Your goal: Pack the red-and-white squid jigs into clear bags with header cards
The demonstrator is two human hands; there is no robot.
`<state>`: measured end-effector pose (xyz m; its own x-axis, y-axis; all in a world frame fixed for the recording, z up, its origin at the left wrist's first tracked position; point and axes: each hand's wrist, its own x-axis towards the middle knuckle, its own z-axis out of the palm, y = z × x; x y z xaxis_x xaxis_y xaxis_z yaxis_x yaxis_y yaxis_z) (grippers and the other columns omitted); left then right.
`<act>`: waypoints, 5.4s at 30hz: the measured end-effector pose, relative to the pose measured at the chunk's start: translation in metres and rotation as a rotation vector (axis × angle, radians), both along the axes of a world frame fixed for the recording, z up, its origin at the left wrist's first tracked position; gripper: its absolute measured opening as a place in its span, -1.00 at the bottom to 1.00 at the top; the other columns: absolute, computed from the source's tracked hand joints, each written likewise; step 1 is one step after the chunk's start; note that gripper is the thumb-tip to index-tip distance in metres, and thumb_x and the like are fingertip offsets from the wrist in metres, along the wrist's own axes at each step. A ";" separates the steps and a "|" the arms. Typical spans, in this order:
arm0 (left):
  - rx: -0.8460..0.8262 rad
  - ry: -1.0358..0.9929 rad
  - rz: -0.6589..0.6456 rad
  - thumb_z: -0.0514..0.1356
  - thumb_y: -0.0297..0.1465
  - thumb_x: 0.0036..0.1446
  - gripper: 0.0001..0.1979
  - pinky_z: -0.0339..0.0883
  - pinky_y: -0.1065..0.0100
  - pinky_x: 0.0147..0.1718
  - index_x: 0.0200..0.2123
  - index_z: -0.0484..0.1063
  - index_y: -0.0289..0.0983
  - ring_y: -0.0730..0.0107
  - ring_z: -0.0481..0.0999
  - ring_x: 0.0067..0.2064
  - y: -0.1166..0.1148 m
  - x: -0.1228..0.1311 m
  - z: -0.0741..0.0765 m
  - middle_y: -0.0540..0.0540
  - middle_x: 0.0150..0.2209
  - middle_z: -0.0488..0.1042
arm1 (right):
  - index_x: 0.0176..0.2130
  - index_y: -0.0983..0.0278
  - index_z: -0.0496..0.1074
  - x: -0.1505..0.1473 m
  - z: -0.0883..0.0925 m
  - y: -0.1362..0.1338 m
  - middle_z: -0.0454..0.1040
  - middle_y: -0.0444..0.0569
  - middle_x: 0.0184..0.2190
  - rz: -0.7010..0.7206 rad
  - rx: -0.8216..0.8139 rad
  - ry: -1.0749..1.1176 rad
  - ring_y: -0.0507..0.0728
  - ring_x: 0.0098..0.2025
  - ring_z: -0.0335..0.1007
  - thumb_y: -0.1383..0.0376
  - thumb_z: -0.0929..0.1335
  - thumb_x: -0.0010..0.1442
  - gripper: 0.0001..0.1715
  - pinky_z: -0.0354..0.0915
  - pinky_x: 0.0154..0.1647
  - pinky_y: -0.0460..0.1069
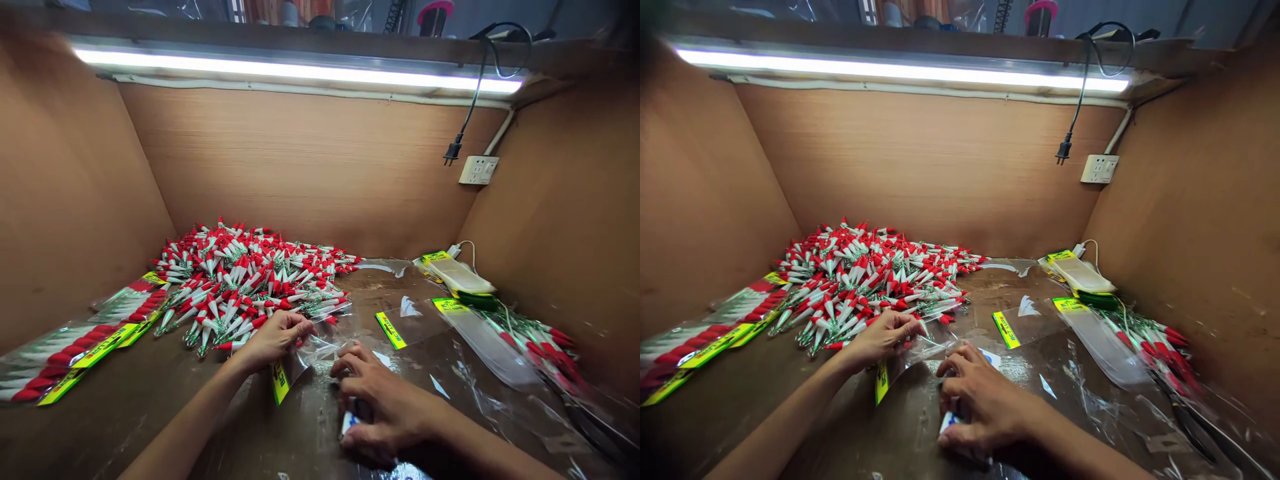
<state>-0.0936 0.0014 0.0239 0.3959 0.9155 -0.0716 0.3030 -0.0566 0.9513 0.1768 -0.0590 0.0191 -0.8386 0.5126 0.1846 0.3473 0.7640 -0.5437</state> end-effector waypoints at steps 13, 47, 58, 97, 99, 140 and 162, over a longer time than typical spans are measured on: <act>0.028 0.187 -0.056 0.20 0.15 0.09 -0.37 -0.07 0.45 -0.61 -0.32 0.60 -0.37 0.51 0.14 -0.60 -0.007 0.010 -0.014 0.08 -0.62 0.24 | 0.33 0.13 0.21 0.058 -0.066 -0.070 -0.10 0.24 0.44 -0.732 -0.045 -0.199 0.71 0.37 -0.10 -0.11 0.52 -0.07 0.10 0.04 0.25 0.56; 0.124 0.403 -0.160 0.29 -0.13 0.10 -0.69 0.13 0.43 -0.43 -0.27 0.60 -0.26 0.34 0.44 -0.35 -0.019 0.018 -0.027 -0.02 -0.39 0.55 | 0.38 0.16 0.06 0.126 -0.012 0.017 0.18 0.07 0.32 -0.355 -0.174 -0.102 0.34 0.29 0.18 0.43 0.35 -0.07 0.06 0.10 0.35 0.22; -0.042 0.289 -0.103 0.34 -0.05 0.02 -0.61 0.09 0.46 -0.56 -0.42 0.47 -0.29 0.42 0.40 -0.51 -0.015 0.021 -0.037 0.01 -0.50 0.49 | 0.38 0.17 0.07 0.119 -0.003 0.045 0.19 0.10 0.29 -0.337 -0.107 -0.055 0.37 0.26 0.19 0.40 0.38 -0.02 0.02 0.12 0.32 0.28; -0.304 0.288 -0.204 0.29 0.13 0.00 -0.47 -0.08 0.47 -0.71 -0.48 0.44 -0.27 0.50 0.31 -0.70 -0.018 0.021 -0.030 0.07 -0.69 0.35 | 0.34 0.14 0.13 0.103 -0.005 0.029 0.23 0.08 0.24 -0.258 -0.125 0.002 0.34 0.24 0.19 0.48 0.34 -0.10 0.03 0.12 0.31 0.25; -0.301 0.290 -0.204 0.28 0.13 0.01 -0.47 -0.06 0.47 -0.72 -0.46 0.46 -0.27 0.50 0.32 -0.70 -0.018 0.020 -0.032 0.05 -0.68 0.39 | 0.35 0.14 0.12 0.106 -0.005 0.031 0.23 0.09 0.25 -0.270 -0.117 0.008 0.36 0.25 0.19 0.47 0.34 -0.10 0.03 0.11 0.32 0.26; 0.531 0.399 -0.267 0.30 -0.32 0.21 -0.27 0.21 0.14 0.14 0.38 0.09 -0.01 0.13 0.38 0.13 -0.029 0.048 -0.035 -0.12 0.16 0.41 | 0.43 0.10 -0.05 0.091 -0.020 0.022 0.09 0.07 0.40 -0.152 -0.164 -0.035 0.38 0.37 0.08 0.30 0.44 0.03 0.11 0.04 0.36 0.29; 0.386 0.129 -0.233 0.26 -0.43 0.19 -0.94 0.29 0.43 -0.23 -0.26 0.54 -0.24 0.39 0.45 -0.22 -0.035 0.068 -0.025 -0.03 -0.19 0.46 | 0.43 0.14 -0.06 0.079 -0.019 0.015 0.17 0.10 0.35 -0.131 -0.117 -0.036 0.34 0.31 0.19 0.32 0.46 0.01 0.14 0.14 0.31 0.22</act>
